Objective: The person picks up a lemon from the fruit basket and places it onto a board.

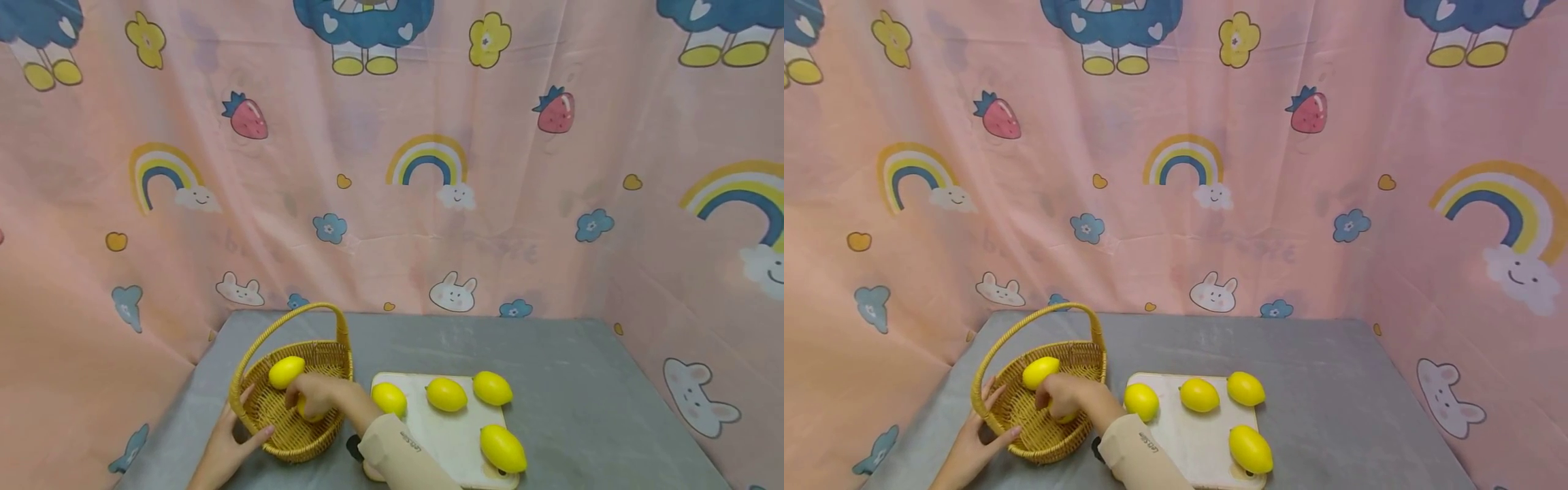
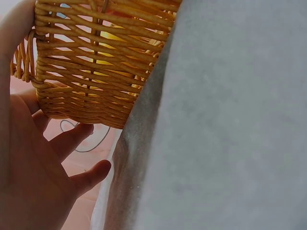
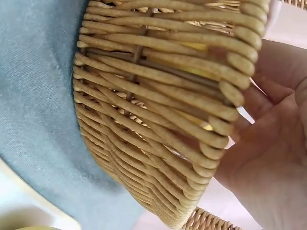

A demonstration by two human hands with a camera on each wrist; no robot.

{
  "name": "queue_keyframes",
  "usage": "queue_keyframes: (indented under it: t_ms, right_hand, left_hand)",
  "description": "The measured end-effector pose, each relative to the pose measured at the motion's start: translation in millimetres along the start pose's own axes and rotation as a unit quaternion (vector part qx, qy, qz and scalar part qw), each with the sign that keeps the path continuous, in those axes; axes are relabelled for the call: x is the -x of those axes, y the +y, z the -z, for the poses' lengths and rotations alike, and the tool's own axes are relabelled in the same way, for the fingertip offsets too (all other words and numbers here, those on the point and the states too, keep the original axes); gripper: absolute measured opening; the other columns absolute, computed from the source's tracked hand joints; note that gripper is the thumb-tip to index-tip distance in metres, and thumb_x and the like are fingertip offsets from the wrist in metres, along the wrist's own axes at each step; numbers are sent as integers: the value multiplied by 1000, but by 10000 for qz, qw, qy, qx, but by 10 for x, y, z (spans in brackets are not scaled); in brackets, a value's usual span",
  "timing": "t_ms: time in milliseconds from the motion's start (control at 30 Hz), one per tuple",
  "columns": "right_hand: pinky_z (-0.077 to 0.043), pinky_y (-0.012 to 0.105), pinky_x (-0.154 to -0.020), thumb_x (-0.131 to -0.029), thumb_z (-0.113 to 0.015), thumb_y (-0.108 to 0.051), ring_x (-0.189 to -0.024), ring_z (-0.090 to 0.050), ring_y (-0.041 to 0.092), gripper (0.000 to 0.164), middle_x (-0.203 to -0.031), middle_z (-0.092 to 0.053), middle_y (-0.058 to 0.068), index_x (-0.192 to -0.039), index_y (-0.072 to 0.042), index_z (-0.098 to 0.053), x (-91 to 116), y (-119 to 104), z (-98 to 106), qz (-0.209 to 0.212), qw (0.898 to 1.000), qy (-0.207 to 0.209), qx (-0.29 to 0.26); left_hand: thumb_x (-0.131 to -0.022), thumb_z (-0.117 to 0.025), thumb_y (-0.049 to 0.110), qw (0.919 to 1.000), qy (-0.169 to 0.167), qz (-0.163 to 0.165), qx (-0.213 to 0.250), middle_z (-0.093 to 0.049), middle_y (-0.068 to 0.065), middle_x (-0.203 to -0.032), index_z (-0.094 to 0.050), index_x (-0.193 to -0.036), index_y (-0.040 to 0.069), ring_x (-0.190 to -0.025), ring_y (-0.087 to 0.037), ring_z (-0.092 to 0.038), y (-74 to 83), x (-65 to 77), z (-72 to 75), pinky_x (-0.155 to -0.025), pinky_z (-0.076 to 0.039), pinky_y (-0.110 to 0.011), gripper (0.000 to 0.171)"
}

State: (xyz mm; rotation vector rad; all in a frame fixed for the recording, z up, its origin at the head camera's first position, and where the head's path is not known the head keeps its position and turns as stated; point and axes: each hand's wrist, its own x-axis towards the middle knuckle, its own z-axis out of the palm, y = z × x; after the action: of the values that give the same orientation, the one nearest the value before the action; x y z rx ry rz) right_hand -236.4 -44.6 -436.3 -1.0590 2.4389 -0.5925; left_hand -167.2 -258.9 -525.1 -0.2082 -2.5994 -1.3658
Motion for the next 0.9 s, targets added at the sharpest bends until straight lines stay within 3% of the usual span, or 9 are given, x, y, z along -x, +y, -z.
queue_keyframes:
  t_ms: [467,700,900]
  right_hand:
    - [-43,16,-66,-78,-78,5,-76,-50,5,36,-104,-71,-5,-112,-7,-75,42,65,-77,139,9985,430,317]
    - [-47,15,-83,-78,-84,-5,-99,-59,0,43,-115,-72,-4,-119,-6,-73,75,129,-112,317,9978,563,137]
    - [-47,15,-86,-78,-84,-3,-103,-58,1,48,-119,-70,-2,-124,-4,-71,95,179,-132,494,9971,548,-209]
  left_hand:
    - [-86,-80,23,9999,32,-96,83,-14,-30,-160,-33,-155,5,-141,-56,-18,-16,8,-6,-102,-22,-78,85]
    - [-86,-81,24,9999,8,-65,76,-13,-29,-160,-33,-155,5,-141,-56,-17,-11,5,-2,-102,-22,-78,86]
    - [-86,-80,26,10000,-34,8,50,-11,-29,-161,-32,-155,4,-142,-56,-16,13,2,-2,-102,-21,-78,87]
